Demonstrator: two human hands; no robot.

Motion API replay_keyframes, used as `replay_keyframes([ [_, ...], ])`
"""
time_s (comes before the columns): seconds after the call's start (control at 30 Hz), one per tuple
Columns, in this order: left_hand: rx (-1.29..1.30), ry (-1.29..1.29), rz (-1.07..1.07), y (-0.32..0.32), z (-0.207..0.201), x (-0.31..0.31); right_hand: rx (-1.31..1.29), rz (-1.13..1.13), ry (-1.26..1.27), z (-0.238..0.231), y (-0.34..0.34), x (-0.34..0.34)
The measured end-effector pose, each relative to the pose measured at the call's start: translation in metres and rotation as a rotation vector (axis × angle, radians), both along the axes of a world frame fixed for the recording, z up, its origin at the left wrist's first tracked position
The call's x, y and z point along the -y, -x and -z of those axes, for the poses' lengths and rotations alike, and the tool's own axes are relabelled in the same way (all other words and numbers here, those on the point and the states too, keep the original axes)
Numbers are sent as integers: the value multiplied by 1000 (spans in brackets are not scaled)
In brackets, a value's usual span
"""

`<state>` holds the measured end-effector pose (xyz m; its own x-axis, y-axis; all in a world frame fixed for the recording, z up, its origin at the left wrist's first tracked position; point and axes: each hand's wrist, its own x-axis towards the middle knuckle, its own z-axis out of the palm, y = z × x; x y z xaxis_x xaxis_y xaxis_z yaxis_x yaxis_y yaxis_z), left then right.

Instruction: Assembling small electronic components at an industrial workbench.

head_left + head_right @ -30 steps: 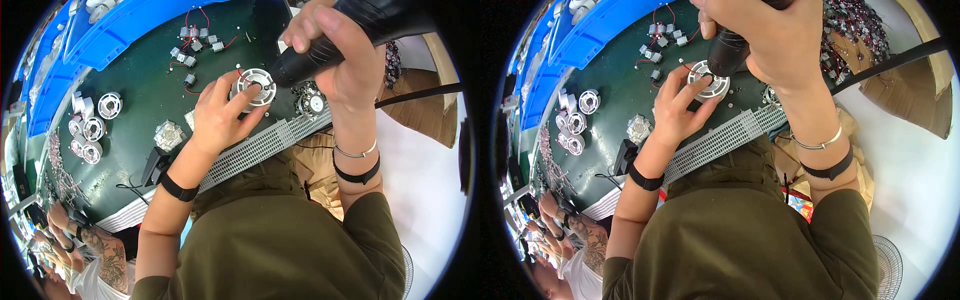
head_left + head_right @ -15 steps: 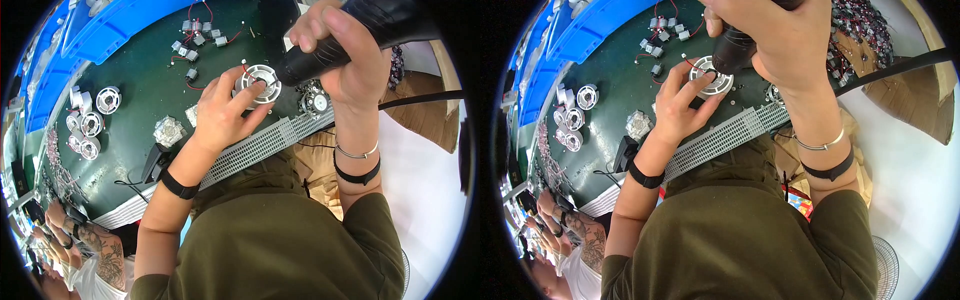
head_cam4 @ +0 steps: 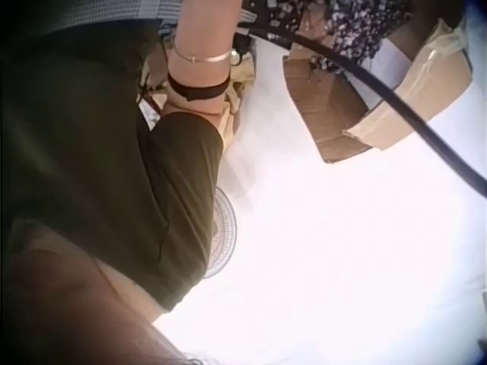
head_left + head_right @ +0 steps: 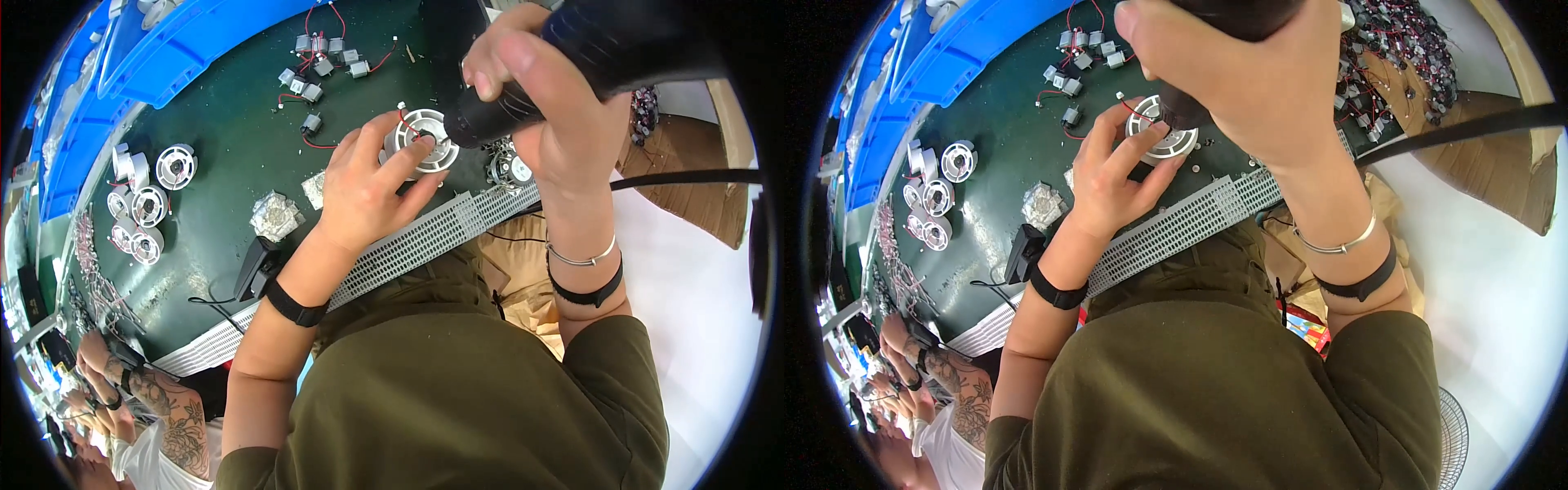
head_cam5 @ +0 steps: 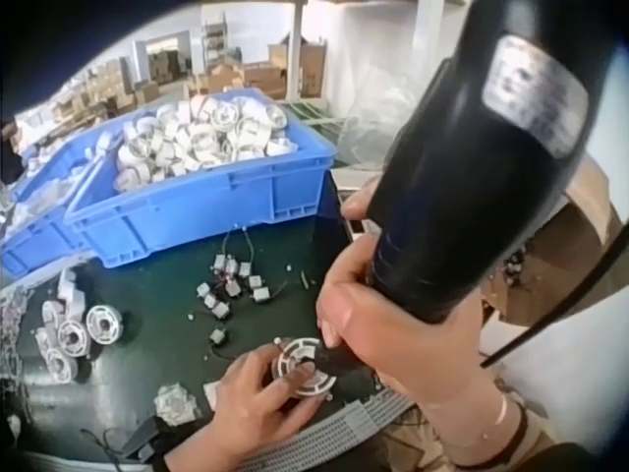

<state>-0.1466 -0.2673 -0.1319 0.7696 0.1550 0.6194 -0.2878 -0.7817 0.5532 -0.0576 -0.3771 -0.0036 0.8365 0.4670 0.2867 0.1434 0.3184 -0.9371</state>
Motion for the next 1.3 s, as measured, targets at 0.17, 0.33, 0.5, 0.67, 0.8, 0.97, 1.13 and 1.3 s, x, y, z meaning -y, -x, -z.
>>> replay_keyframes([
  [0.17, -10, -21, 13, -2, -5, 2, 574, -214, -92, 22, -35, 14],
  [0.33, 19, -74, 18, 1, -9, -1, 432, -68, -35, 13, -10, 1],
  [0.5, 36, -48, -30, 0, -17, 11, 454, -22, 139, 7, -12, 6],
  [0.67, 192, -98, -211, 9, -31, -47, 194, -172, -339, -27, -16, 19],
  [0.8, -80, -358, -698, 43, -47, -166, 265, 48, 42, -27, -19, 13],
  [0.97, -203, -810, -1114, 55, -45, -192, 197, 29, -128, -4, -32, 9],
  [1.13, -436, -175, -441, 12, -41, -93, 233, 152, 19, -2, -36, 1],
  [1.3, -403, -185, -360, -20, -5, -109, 273, 175, 55, 6, -32, -9],
])
